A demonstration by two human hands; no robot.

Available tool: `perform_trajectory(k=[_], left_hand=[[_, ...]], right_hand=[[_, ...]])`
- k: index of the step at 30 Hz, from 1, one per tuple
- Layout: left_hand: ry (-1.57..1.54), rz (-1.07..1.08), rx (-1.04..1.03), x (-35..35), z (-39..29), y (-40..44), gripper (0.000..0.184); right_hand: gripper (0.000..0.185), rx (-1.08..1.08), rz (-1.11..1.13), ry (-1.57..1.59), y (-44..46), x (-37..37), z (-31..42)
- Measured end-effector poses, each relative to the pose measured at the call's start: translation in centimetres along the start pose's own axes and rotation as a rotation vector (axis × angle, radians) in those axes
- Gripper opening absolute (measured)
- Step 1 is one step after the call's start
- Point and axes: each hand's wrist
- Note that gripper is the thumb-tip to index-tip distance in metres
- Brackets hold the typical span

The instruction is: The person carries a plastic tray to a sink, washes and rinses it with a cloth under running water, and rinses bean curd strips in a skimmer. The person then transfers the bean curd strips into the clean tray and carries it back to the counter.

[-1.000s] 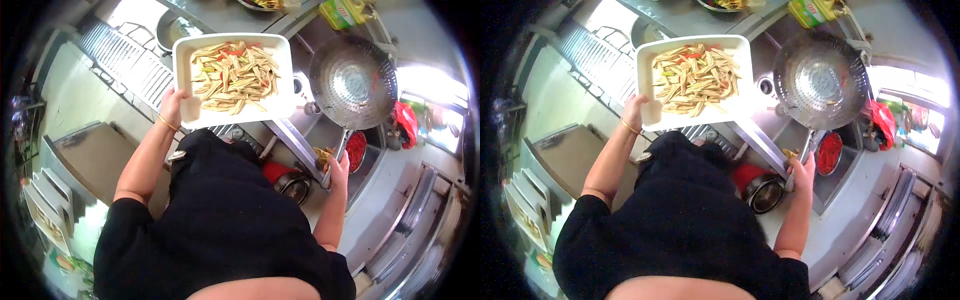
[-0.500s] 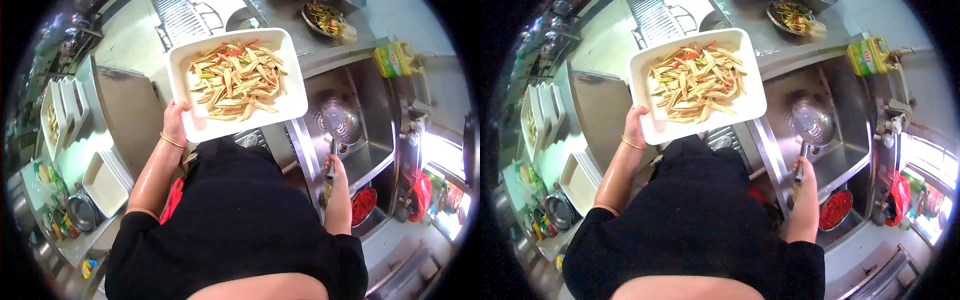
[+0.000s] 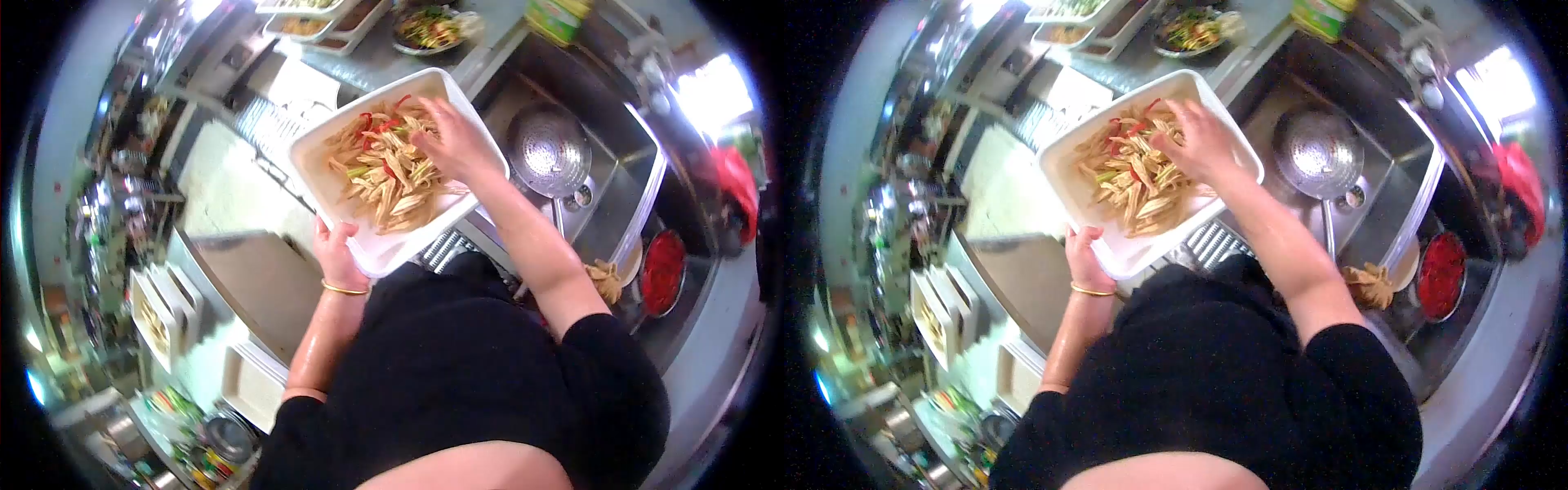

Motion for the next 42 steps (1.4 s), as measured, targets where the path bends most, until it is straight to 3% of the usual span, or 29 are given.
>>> perform_trajectory(k=[1,3,7,16,25,37,40,42], left_hand=[[0.045,0.027,-0.051,0.7,0.0,0.4,0.060],[0.086,0.071,-0.101,2.1,0.1,1.3,0.070],[0.147,0.173,-0.144,1.1,-0.9,0.0,0.084],[0.359,0.378,-0.269,-3.7,-1.7,-3.5,0.089],[0.470,0.591,-0.361,-7.0,0.7,-6.2,0.091],[0.498,0.650,-0.387,-8.6,2.0,-10.3,0.091],[0.366,0.664,-0.281,-8.3,2.8,-9.5,0.081],[0.334,0.542,-0.038,-6.6,3.3,-6.9,0.071]], right_hand=[[0.074,-0.178,0.034,0.136,0.6,-1.4,1.0],[0.080,-0.272,0.054,0.069,1.3,-3.4,2.6],[0.084,-0.380,-0.243,0.166,1.0,-6.2,4.4],[0.082,-0.346,-0.766,0.141,-0.1,0.5,7.2],[0.088,-0.280,-1.067,0.140,-3.7,5.7,5.1],[0.089,-0.285,-1.127,0.125,-6.6,9.2,6.0],[0.089,-0.385,-0.926,-0.063,-7.1,9.7,6.4],[0.083,-0.487,-0.664,-0.239,-7.5,9.3,6.6]])
Point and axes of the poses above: each hand's wrist, its own y-axis towards the middle knuckle, its own x-axis out of the back of the hand, z = x × y, and after that the axes turned 14 degrees about x, right-handed
